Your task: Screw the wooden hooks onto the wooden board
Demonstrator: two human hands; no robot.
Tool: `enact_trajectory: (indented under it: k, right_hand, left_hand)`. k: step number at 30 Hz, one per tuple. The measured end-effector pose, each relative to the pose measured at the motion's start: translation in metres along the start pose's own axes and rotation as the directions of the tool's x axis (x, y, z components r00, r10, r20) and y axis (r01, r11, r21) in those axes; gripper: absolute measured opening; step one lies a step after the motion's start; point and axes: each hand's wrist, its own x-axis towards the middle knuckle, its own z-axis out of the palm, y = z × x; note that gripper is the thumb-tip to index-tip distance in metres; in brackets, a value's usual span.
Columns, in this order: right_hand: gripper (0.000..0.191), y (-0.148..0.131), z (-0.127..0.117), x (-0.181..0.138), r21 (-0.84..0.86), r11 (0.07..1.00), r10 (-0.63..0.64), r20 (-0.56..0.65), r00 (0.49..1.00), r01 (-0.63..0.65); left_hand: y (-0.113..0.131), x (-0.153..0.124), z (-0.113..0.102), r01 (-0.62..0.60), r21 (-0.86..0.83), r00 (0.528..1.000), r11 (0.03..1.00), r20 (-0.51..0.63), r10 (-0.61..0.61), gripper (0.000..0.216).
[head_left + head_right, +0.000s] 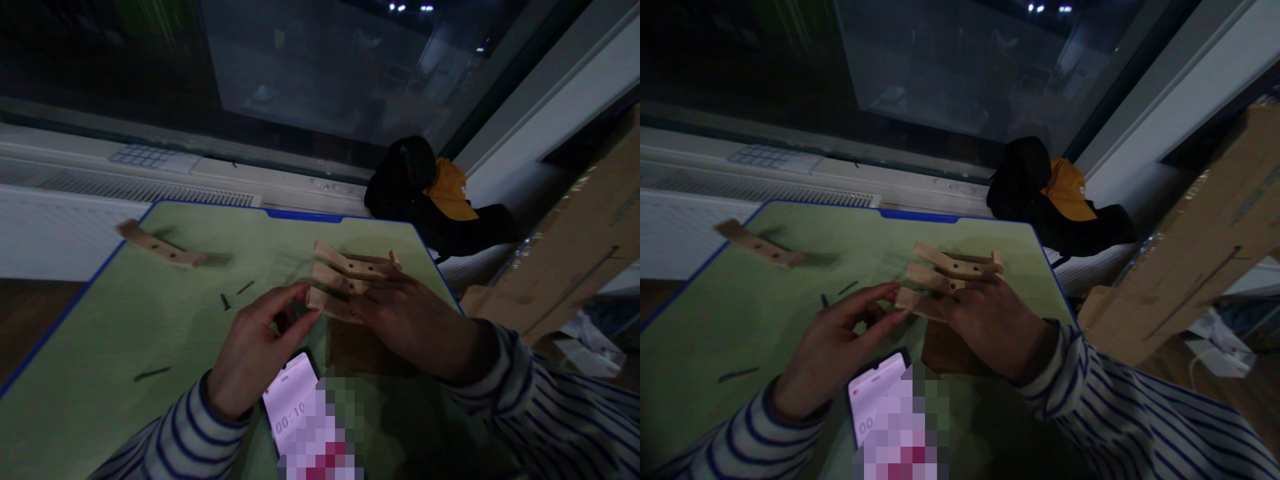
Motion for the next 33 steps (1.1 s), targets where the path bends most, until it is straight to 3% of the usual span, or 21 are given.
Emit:
enact_trajectory:
  k: [8,11,14,18,20,24,29,33]
  right_hand:
    - [0.027,0.000,-0.001,-0.003,-0.048,0.999,0.008,-0.002,1.000,-0.008]
    - [0.018,-0.001,-0.013,-0.004,-0.091,0.995,0.026,-0.015,1.000,-0.027]
    - [0.013,0.000,-0.032,-0.015,-0.067,0.988,0.134,-0.051,0.990,-0.137]
    - [0.014,0.005,-0.046,-0.054,0.002,0.949,0.300,-0.305,0.904,-0.315]
    - [0.017,0.009,-0.040,-0.078,0.089,0.884,0.460,-0.333,0.823,-0.458]
    - [0.025,0.017,-0.004,-0.114,0.206,0.676,0.734,-0.097,0.673,-0.708]
    - [0.029,0.025,0.045,-0.122,0.223,0.561,0.801,0.095,0.591,-0.797]
    - [0.033,0.027,0.064,-0.112,0.264,0.488,0.829,0.158,0.537,-0.832]
  left_hand:
    - [0.000,-0.001,0.001,0.036,-0.025,0.999,0.999,0.015,-0.036,0.034]
    - [0.001,-0.001,0.000,0.059,-0.040,0.998,0.997,0.019,-0.059,0.035]
    - [0.002,-0.001,-0.002,0.065,-0.057,0.998,0.996,-0.017,-0.066,0.036]
    - [0.005,-0.002,-0.005,0.097,-0.049,0.993,0.994,-0.069,-0.100,0.036]
    - [0.007,-0.001,-0.005,0.110,-0.039,0.989,0.993,-0.092,-0.113,0.037]
    - [0.006,-0.001,-0.003,0.129,-0.061,0.984,0.990,-0.119,-0.135,0.042]
    - [-0.002,0.000,-0.001,0.172,-0.144,0.978,0.975,-0.097,-0.186,0.048]
    - [-0.005,0.000,0.004,0.128,-0.266,0.987,0.955,-0.064,-0.150,0.050]
